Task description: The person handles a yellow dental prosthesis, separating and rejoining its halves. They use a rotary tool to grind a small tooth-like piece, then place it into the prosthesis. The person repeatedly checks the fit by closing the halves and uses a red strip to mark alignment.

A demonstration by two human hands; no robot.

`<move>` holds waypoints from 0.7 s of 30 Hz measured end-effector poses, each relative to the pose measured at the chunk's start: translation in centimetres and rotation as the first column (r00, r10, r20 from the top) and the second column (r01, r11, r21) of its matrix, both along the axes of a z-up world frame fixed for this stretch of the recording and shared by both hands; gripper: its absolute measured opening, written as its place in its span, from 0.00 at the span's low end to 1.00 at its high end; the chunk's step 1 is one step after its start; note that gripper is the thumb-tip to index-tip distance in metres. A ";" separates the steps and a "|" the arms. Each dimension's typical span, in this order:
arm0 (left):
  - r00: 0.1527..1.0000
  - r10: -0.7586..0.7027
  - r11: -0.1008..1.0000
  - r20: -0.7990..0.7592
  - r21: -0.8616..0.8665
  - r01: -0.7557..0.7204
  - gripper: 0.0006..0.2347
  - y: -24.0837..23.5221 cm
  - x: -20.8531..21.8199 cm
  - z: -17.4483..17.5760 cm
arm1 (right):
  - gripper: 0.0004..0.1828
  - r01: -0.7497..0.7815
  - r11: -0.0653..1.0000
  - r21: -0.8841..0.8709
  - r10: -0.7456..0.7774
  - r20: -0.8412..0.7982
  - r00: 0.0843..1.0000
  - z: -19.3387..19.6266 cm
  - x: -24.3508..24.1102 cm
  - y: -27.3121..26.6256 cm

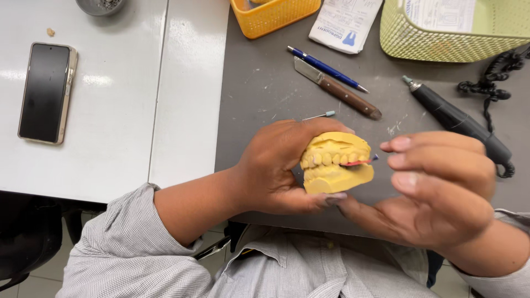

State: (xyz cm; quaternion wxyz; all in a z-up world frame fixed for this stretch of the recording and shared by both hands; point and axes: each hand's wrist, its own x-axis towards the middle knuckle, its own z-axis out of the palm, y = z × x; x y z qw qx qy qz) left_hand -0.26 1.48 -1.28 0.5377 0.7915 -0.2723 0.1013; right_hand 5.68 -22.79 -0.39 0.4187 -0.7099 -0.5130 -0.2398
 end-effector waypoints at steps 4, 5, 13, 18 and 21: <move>0.997 0.047 0.999 0.060 0.008 -0.048 0.26 -0.1 -0.1 0.0 | 0.41 -0.026 0.998 -0.053 0.027 0.009 1.000 0.2 -0.4 -0.6; 0.996 0.070 0.997 0.062 0.021 -0.071 0.27 -0.2 -0.1 0.0 | 0.41 -0.019 0.999 -0.042 0.020 0.021 1.000 0.1 -0.4 -0.4; 0.967 0.237 0.968 -0.093 -0.062 -0.243 0.25 -2.2 -1.0 -0.1 | 0.30 0.083 0.984 -0.159 -0.076 0.049 0.996 -0.2 -0.4 0.5; 0.941 0.282 0.948 -0.186 -0.098 -0.304 0.29 -2.7 -1.4 0.5 | 0.29 0.137 0.972 -0.192 -0.140 -0.002 0.990 -0.2 -0.1 1.5; 0.941 0.251 0.946 -0.228 -0.149 -0.288 0.32 -2.5 -1.5 1.2 | 0.34 0.164 0.959 -0.231 -0.168 0.000 0.986 -0.1 0.1 1.6</move>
